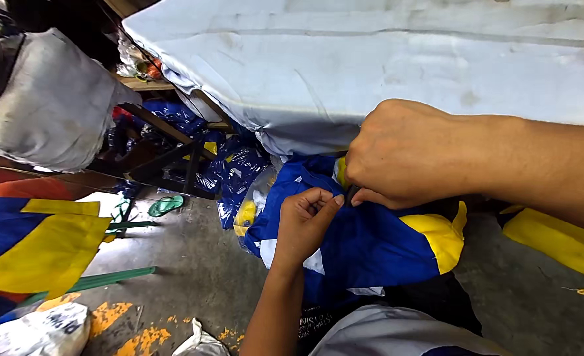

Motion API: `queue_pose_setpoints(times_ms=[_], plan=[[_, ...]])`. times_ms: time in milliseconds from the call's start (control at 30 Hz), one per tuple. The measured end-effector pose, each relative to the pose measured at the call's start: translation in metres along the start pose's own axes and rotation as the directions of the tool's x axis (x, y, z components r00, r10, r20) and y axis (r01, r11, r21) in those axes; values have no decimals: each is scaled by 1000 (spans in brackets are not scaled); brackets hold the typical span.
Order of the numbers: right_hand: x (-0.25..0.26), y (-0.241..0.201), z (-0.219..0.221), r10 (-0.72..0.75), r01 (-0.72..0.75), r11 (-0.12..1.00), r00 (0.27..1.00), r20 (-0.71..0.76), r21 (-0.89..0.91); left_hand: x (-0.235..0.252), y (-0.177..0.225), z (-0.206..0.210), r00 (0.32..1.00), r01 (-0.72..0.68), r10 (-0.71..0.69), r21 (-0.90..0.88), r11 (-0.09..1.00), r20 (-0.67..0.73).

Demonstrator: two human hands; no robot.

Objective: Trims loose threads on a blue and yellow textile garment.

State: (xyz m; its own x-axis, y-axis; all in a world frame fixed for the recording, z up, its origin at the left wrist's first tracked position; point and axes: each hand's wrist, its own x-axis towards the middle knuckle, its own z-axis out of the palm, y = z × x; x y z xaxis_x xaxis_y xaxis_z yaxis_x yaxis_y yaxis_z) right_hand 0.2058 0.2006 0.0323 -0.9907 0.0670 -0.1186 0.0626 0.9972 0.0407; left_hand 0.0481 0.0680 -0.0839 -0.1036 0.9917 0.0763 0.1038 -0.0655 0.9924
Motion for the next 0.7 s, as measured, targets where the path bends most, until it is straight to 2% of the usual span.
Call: queue_pose_setpoints(times_ms=[200,700], plan=[[0,2,-4,35,-35,999,998,56,7,1,0,0,1000,-2,2,5,1000,1],[4,4,7,-3,3,1000,1000,28,29,-2,-8,5,999,7,-8,-28,1000,-35]])
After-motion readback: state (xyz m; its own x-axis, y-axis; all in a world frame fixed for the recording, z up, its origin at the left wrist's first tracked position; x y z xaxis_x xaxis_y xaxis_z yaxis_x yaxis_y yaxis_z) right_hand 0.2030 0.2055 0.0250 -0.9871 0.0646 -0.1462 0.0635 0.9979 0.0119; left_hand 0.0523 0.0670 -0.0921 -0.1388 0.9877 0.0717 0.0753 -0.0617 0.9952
